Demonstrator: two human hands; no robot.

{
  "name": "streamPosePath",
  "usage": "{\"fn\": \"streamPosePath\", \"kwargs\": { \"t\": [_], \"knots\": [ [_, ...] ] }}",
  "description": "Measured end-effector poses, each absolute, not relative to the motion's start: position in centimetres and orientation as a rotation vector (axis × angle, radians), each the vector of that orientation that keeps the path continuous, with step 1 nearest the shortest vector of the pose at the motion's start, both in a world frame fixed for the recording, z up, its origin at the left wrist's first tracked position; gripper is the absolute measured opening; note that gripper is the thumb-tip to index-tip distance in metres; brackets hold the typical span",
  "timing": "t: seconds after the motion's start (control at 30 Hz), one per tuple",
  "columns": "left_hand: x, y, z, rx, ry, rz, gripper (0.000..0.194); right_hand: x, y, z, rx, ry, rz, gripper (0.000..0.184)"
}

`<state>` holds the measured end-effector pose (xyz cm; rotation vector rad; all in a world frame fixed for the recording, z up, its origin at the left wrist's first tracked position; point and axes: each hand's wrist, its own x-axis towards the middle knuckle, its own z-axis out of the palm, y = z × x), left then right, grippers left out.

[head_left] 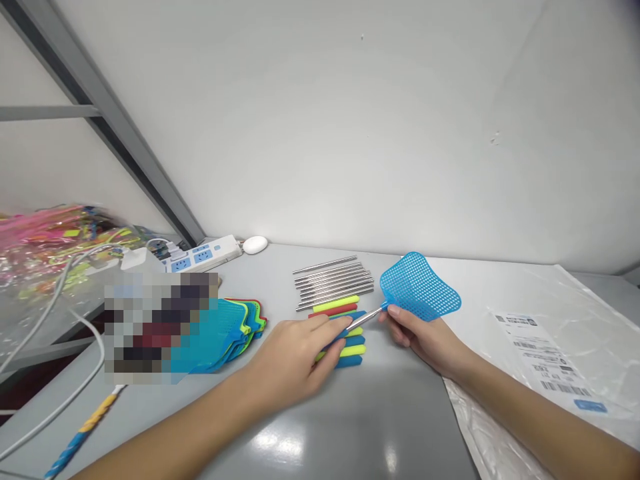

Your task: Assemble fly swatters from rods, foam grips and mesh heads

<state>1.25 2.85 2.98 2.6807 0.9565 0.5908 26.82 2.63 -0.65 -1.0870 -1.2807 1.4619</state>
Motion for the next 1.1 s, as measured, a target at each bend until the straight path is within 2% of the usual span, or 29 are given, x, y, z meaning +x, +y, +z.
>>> {"fn": "streamPosePath", "kwargs": {
  "t": [0.2, 0.33, 0.57, 0.77, 0.97, 1.1],
  "knots": [
    [1.3, 2.5, 3.8, 2.638, 0.920, 0.571, 0.043, 26.9, 2.5, -0.3, -1.051, -1.214, 1.532, 0.039],
    [1.6, 1.7, 4.5, 2.388, 0.887, 0.543, 0.048, 27.2, 2.8, -0.2, -1.005, -1.146, 1.628, 0.038],
    [3.2, 0.6, 3.6, 1.520, 0.855, 0.427, 0.044, 27.1, 2.9, -0.1, -1.014, -1.270, 1.628, 0.038],
    [4.5, 0.0, 2.9, 1.243, 0.733, 0.305, 0.029, 26.2, 2.2, 0.2, -1.053, -1.433, 1.524, 0.038],
    [7.3, -1.4, 1.2, 0.834, 0.593, 0.314, 0.042, 26.5, 2.1, 0.3, -1.061, -1.413, 1.576, 0.030],
    [9.7, -2.2, 0.2, 0.731, 0.559, 0.452, 0.048, 26.7, 2.1, 0.3, -1.039, -1.436, 1.566, 0.031]
  ]
}}
